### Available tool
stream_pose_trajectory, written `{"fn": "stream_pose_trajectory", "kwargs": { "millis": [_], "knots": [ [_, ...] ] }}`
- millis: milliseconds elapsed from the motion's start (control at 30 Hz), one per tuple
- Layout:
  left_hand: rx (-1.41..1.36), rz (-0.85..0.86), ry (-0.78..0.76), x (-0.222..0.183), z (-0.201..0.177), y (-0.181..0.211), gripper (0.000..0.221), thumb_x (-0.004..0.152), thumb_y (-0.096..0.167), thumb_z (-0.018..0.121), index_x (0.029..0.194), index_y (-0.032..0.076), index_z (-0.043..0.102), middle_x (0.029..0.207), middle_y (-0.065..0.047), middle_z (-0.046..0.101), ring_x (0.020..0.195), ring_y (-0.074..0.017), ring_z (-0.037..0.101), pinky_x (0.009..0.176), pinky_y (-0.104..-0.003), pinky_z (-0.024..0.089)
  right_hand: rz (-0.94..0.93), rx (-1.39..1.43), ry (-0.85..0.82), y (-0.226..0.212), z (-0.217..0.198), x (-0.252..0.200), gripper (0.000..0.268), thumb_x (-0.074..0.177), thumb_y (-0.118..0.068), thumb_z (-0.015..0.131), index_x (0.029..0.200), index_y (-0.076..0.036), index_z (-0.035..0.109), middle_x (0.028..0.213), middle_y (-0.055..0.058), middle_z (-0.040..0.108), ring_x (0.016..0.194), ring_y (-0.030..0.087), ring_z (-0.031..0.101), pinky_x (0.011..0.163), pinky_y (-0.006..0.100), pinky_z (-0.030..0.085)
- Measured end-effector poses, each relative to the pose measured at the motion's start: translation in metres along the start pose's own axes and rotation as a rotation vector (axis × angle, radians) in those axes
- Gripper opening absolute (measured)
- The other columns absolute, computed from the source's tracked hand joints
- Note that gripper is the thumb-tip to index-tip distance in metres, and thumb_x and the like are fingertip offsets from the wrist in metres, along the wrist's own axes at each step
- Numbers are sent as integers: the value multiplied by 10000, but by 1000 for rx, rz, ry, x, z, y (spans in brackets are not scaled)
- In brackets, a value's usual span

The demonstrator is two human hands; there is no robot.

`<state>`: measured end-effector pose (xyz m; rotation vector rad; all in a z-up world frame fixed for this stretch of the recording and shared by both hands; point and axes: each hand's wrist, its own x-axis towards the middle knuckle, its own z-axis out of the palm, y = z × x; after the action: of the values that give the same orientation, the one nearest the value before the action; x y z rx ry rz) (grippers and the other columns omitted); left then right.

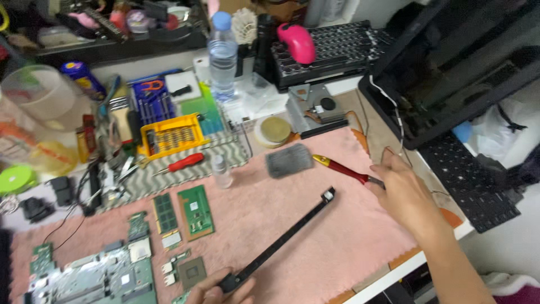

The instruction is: The person wipes individual electronic components, including a small green circuit board, with a cloth by hand and then brushes a long black plastic laptop hinge with a red-handled brush.

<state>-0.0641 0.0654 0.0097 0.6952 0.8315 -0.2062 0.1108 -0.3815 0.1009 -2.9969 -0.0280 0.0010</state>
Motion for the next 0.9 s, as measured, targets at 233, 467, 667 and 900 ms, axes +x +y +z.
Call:
{"fn": "stream_pose_trajectory", "kwargs": {
  "millis": [233, 467, 667, 900],
  "knots": [
    [177, -14, -32, -1, 49, -25, 537, 1128, 87, 521, 1562, -156, 724, 1513, -459, 843, 1285, -618, 850, 1060, -597, 661, -20, -27, -64, 6, -8, -7, 366, 1021, -357, 787, 1276, -94, 801, 1784, 208, 471, 1564, 385, 577, 1154, 579, 566],
    [28, -45, -72, 5, 58, -21, 547, 1143, 8, 439, 1609, -185, 652, 1581, -518, 739, 1372, -734, 736, 1160, -716, 561, 133, 13, -206, 15, -68, -25, 531, 1079, -528, 628, 1481, -183, 612, 1374, 56, 856, 1221, 275, 864, 1116, 468, 663],
    [-63, -32, -164, -33, 85, -2, 542, 1064, 41, 572, 1543, -174, 707, 1588, -402, 802, 1377, -586, 796, 1147, -614, 617, 279, 1016, 184, -40, -75, -61, 835, 957, 206, 671, 1705, -76, 429, 1035, 315, 750, 423, 291, 454, 442, 370, 404],
    [-159, 144, -579, -48, 70, -7, 521, 1165, 110, 491, 1620, -137, 556, 1633, -349, 664, 1528, -432, 655, 1288, -523, 550, 121, 1101, 85, -161, -40, -112, 197, 1061, -35, 668, 1112, 145, 732, 1083, 283, 855, 659, 321, 778, 664, 389, 688]
  ]
}}
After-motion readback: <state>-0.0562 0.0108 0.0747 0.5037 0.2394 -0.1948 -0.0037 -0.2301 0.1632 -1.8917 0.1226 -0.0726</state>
